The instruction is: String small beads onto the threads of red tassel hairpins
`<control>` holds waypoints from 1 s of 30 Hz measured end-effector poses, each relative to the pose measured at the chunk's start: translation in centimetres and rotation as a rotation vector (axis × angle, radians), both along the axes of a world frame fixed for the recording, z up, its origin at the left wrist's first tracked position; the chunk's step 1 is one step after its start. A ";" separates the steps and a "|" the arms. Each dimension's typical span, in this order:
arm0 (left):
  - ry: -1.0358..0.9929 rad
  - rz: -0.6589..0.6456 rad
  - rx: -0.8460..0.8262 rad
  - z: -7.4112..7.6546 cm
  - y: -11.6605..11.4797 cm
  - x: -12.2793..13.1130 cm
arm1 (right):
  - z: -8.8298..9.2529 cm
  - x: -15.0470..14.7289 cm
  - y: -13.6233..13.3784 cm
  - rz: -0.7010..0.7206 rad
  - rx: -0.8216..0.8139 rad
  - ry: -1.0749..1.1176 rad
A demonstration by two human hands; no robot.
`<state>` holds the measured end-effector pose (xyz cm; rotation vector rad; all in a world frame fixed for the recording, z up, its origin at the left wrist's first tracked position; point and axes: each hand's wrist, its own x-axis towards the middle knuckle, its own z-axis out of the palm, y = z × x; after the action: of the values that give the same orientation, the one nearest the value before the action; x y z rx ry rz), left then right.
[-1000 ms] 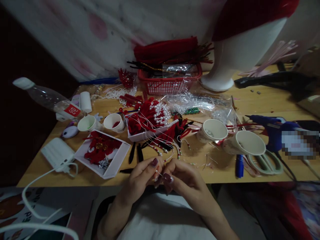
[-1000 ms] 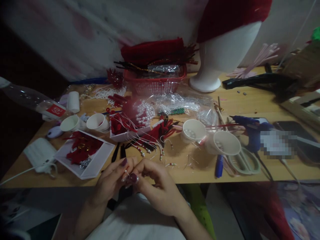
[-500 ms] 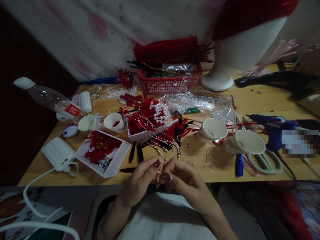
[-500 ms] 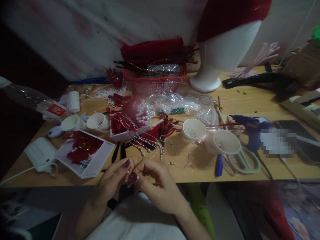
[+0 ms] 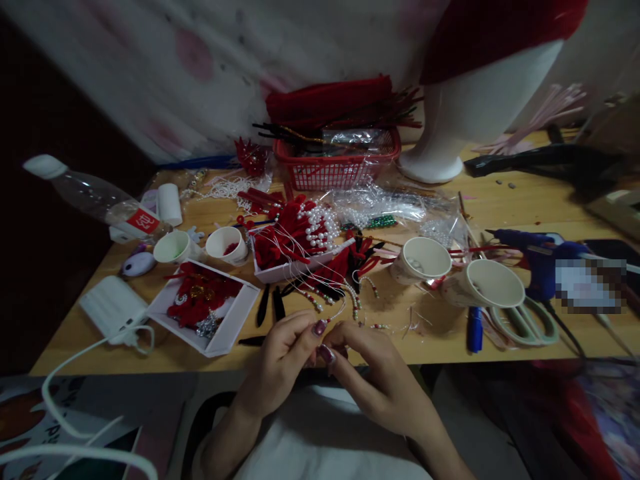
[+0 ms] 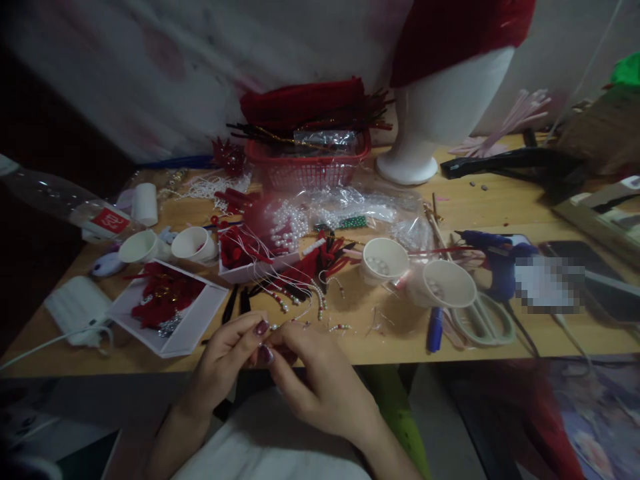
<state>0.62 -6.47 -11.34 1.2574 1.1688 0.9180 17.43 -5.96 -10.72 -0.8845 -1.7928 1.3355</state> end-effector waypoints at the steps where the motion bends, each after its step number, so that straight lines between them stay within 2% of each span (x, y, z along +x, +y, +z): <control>1: -0.015 0.012 -0.016 -0.1 0.0 0.1 | 0.0 0.0 0.0 -0.002 0.005 -0.014; 7: -0.135 0.008 -0.083 0.2 0.1 0.1 | -0.6 0.1 -0.2 -0.047 0.046 -0.079; 14: -0.079 -0.005 0.044 0.1 0.4 -0.5 | -0.8 0.1 -0.3 -0.110 0.160 -0.122; 16: -0.079 0.043 0.075 -0.1 0.3 -0.6 | -1.0 0.5 -0.1 -0.110 0.201 -0.126; 18: -0.136 0.150 0.102 -0.2 0.2 -0.9 | -1.4 1.4 0.3 -0.132 0.232 -0.173; 22: -0.360 0.388 0.107 -0.5 0.3 -1.7 | -2.1 4.1 1.3 -0.326 0.304 -0.397; 25: -0.384 0.423 0.081 -0.8 0.5 -1.9 | -2.3 5.7 1.7 -0.426 0.345 -0.529; 30: -0.204 0.376 0.133 -1.5 0.6 -1.7 | -2.6 7.3 2.1 -0.431 0.373 -0.637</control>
<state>-1.06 -5.89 -12.87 1.0340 1.2161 1.3877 24.69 -3.85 -13.34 -1.4791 -2.0510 0.4398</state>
